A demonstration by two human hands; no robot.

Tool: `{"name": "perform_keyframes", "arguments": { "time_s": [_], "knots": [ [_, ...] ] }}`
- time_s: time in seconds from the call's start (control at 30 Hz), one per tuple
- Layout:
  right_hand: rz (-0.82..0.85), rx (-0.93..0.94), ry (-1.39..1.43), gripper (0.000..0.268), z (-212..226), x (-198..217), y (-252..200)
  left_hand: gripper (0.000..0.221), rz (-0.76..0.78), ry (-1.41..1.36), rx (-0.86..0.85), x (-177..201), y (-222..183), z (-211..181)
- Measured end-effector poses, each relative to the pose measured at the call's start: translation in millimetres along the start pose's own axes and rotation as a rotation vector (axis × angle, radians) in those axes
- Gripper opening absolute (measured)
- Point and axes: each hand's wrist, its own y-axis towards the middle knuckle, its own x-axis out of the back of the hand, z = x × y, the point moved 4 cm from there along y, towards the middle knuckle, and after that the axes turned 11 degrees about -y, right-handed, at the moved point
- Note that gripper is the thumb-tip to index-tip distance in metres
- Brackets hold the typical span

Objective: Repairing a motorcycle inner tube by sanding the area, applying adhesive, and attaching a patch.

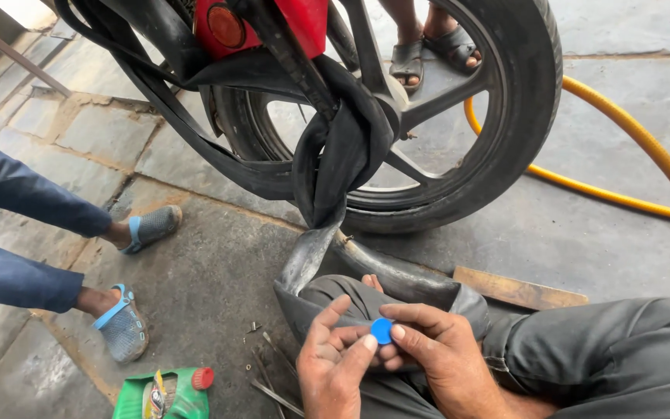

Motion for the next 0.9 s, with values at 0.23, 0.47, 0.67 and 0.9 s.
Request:
{"name": "perform_keyframes", "arguments": {
  "time_s": [0.23,0.47,0.67,0.9],
  "knots": [
    [0.1,0.022,0.058,0.037,3,-1,-3,0.08,-0.12,0.039,0.018,-8,-3,-16],
    [0.146,0.204,-0.221,0.034,3,1,-1,0.085,-0.066,0.069,0.07,-4,-4,-10],
    [0.077,0.236,-0.516,0.034,28,-6,-8,0.081,0.088,0.069,0.033,-4,-7,2],
    [-0.022,0.405,-0.342,0.022,1,3,-5,0.081,-0.183,-0.065,-0.084,-2,-10,29]
  ]
}}
